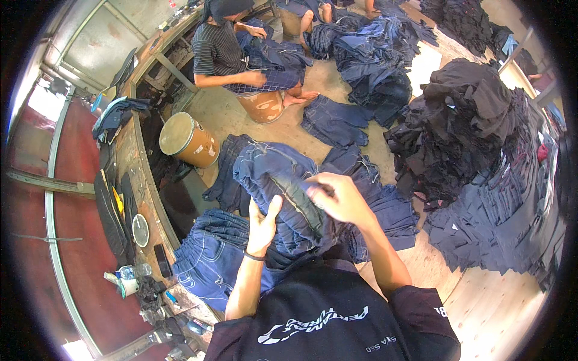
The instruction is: The person repeatedly picks up denim shorts, turns them inside out, folds them, and places them into a stack. The person also briefly uses a small tool to remove threads from the shorts.
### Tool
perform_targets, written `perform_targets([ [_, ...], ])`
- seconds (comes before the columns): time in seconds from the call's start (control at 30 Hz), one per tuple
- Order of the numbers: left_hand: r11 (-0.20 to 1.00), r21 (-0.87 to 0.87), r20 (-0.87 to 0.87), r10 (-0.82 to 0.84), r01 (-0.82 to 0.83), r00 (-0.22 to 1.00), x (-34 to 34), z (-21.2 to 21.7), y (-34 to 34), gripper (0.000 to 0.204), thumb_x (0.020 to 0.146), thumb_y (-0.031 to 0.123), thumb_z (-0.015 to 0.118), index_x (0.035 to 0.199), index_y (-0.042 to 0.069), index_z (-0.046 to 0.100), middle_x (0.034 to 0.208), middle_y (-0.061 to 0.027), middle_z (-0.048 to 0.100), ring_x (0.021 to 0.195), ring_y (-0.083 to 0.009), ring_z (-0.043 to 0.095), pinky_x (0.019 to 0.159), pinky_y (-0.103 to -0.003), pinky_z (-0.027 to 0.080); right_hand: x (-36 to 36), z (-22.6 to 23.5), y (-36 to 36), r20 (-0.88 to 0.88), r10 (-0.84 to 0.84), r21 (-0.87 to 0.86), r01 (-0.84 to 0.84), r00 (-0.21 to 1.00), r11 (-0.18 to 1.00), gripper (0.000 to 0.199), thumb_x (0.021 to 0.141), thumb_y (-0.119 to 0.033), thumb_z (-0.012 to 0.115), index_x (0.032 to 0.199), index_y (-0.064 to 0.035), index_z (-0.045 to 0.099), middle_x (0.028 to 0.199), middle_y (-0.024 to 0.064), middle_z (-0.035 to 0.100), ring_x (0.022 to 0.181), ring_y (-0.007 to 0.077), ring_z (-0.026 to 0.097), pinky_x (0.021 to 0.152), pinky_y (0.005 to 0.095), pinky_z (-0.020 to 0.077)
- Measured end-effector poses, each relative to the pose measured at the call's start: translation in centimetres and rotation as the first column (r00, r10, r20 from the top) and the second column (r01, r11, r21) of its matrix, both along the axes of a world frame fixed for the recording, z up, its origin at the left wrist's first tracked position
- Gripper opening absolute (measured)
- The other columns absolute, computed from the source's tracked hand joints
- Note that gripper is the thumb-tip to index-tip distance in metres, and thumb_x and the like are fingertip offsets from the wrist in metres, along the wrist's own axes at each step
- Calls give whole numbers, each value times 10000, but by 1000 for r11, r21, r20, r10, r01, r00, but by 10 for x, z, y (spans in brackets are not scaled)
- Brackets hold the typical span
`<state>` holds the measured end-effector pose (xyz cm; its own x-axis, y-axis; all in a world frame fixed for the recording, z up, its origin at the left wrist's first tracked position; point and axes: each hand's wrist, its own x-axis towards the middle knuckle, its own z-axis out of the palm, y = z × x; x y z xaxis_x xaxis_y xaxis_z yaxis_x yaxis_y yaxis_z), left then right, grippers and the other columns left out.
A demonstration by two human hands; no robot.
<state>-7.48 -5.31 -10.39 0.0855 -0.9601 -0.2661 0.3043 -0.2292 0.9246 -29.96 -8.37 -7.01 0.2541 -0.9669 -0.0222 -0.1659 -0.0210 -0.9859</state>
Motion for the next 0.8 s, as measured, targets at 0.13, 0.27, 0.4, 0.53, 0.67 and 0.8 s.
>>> perform_targets([
  [0.13,995,-85,105,-38,47,994,0,6,-2,559,1026,124,749,1515,9,504,1395,-97,658,1244,-188,617,1100,-340,477,-17,-18,-9,-24,-260,97,262,965,960,189,1037,-23,541,1194,18,637,902,5,664,807,64,564,707,251,444],
  [0.27,987,-133,142,-70,89,987,-9,16,-1,519,1016,130,760,1464,-13,539,1351,-99,679,1212,-181,627,1074,-328,486,-21,-26,-4,56,-250,49,247,967,968,144,1099,-89,568,1214,-15,613,942,-15,648,822,46,532,714,235,418],
  [0.4,972,-195,260,-74,127,963,-20,22,9,536,990,142,783,1438,-38,551,1340,-133,686,1208,-203,637,1077,-344,488,-17,-39,7,295,-294,110,273,909,956,230,1119,-196,602,1283,-35,613,945,3,668,874,73,555,778,269,458],
  [0.53,937,-310,374,-35,161,927,-27,25,24,589,957,111,795,1452,-61,527,1299,-163,716,1169,-224,668,1070,-361,501,-19,-53,15,306,-370,153,338,877,929,258,1116,-215,621,1315,-51,617,1060,13,701,961,77,591,885,255,464],
  [0.67,929,-339,354,-21,149,935,-31,26,28,628,943,87,802,1477,-62,506,1299,-172,719,1164,-230,675,1068,-368,508,-18,-56,19,461,-356,179,307,813,935,282,1108,-258,644,1314,-66,630,1129,19,732,1026,85,618,952,262,472],
  [0.8,915,-378,342,-5,142,940,-30,29,25,637,943,89,809,1481,-59,503,1308,-181,714,1169,-234,676,1069,-373,513,-11,-51,21,486,-405,244,325,774,914,283,1108,-266,646,1300,-58,645,1155,16,732,1046,88,633,942,266,491],
])
